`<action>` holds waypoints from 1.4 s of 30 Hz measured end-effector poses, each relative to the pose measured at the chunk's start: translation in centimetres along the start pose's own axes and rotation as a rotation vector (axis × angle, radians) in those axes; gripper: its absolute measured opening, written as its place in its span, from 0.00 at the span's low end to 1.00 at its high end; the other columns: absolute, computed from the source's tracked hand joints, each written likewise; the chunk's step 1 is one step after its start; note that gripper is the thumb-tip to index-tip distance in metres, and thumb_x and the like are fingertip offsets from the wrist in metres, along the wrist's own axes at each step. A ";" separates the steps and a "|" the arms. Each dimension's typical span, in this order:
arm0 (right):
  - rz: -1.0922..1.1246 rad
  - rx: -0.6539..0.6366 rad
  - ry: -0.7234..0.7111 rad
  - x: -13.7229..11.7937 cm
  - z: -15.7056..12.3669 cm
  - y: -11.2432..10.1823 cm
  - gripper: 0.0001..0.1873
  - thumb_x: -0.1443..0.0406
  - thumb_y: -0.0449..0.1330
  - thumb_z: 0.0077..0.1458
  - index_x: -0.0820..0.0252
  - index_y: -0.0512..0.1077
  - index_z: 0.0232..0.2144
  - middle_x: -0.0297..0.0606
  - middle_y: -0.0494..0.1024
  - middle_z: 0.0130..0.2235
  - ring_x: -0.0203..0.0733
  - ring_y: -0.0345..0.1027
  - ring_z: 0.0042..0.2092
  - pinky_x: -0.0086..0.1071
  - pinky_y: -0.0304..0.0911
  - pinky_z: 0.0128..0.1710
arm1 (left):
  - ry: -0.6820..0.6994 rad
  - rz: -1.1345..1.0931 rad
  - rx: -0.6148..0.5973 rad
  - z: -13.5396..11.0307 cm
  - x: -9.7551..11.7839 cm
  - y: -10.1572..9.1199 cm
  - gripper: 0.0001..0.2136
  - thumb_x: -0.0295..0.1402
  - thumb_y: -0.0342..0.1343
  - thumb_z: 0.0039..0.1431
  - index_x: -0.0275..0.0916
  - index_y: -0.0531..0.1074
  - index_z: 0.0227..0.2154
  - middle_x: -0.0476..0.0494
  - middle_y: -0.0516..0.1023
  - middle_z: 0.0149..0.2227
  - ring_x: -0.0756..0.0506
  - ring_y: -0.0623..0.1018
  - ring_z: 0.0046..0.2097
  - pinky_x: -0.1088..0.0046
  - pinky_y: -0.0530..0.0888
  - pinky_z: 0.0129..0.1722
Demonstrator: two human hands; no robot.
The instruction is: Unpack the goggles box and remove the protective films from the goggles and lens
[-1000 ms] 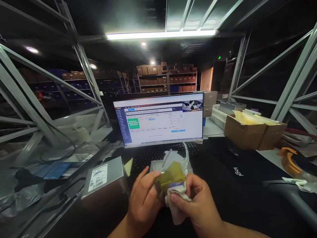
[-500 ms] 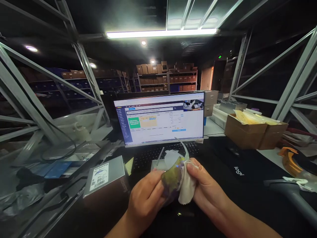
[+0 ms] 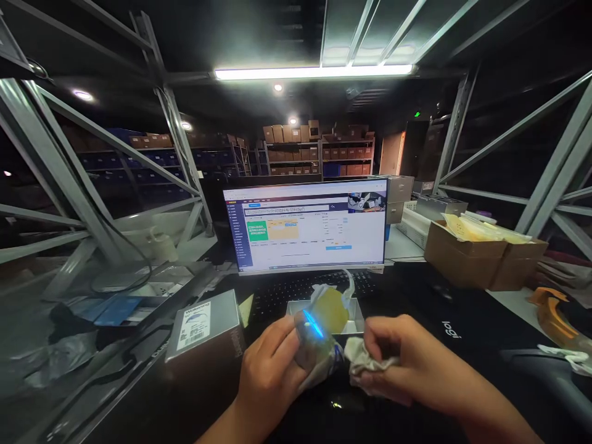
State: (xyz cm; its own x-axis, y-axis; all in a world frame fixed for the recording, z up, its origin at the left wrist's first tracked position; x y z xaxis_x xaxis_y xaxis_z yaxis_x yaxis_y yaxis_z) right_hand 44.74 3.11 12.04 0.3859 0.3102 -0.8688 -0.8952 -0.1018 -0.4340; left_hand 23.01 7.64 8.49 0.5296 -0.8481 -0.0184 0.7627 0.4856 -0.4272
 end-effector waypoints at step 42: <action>1.228 0.061 0.165 3.4 4.4 7.0 0.22 0.62 0.79 0.34 0.60 0.76 0.32 0.34 0.80 0.32 0.36 0.74 0.33 0.27 0.68 0.34 | 0.017 0.011 -0.015 0.5 1.8 0.9 0.04 0.30 0.55 0.61 0.35 0.71 0.38 0.40 0.79 0.33 0.46 0.80 0.32 0.74 0.78 0.31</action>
State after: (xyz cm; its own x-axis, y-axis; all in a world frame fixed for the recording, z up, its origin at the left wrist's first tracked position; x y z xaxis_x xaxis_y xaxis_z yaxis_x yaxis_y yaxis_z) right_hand 38.83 7.65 7.11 -0.6957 -0.0825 -0.7135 -0.6909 -0.1950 0.6962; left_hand 24.87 6.72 8.54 0.5311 -0.8464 -0.0386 0.7512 0.4915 -0.4406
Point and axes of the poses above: each hand's wrist, its own z-axis towards the middle knuckle, its own y-axis out of the palm, x = y × z, the point moved 4 cm from there along z, towards the middle knuckle
